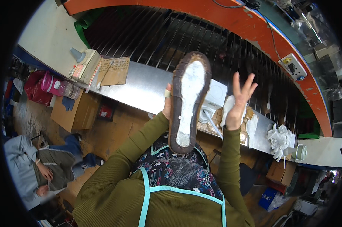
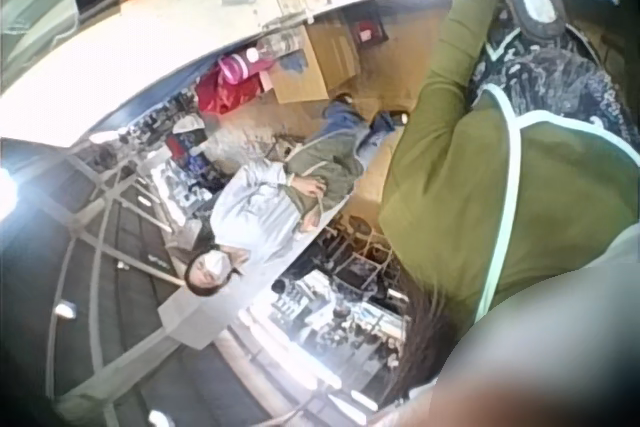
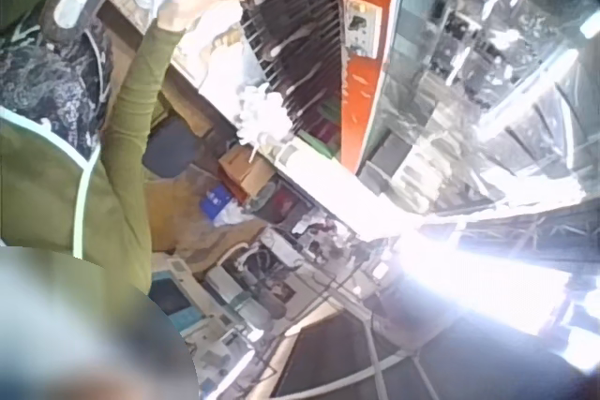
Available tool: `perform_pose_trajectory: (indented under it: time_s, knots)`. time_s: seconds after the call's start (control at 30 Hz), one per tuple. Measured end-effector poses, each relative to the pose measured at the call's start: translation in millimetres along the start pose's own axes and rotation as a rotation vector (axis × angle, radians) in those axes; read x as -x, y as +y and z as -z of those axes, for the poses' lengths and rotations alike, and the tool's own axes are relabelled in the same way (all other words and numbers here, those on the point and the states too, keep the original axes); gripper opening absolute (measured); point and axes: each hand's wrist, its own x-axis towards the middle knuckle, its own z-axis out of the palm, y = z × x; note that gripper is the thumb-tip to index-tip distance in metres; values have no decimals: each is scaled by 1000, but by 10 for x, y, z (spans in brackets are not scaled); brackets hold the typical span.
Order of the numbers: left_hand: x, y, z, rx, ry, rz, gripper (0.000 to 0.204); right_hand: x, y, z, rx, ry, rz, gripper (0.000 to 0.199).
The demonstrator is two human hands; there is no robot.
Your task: The person holds a brown shoe and repeatedly scrubs its sole with a white brush, occasionally wiping the sole with a white cloth. The person rotates the shoe to access different areas of the sole while continuing to scrub and wipe.
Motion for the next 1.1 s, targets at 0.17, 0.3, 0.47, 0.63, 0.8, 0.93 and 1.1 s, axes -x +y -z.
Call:
perform_pose_trajectory:
  time_s: [0.17,0.3,0.47,0.63,0.8,0.93,1.1]
  knots:
    - [157,125,525,4,215,59,91,970,572,-167,222,-257,-501,23]
    - [140,201,942,149,105,107,82,1569,852,-363,665,-246,-330,28]
    - [-5,156,1186,643,97,88,92,1659,1031,-406,707,-287,-458,26]
    - [-83,168,1077,631,5,113,90,1577,1019,-273,761,-227,-342,15]
    - [-183,213,898,572,-69,131,87,1469,961,-165,615,-251,-335,13]
    - [-229,256,772,528,-122,141,85,1412,943,-203,668,-184,-267,8]
    - [-268,327,589,451,-184,145,83,1500,1013,-179,620,-221,-347,9]
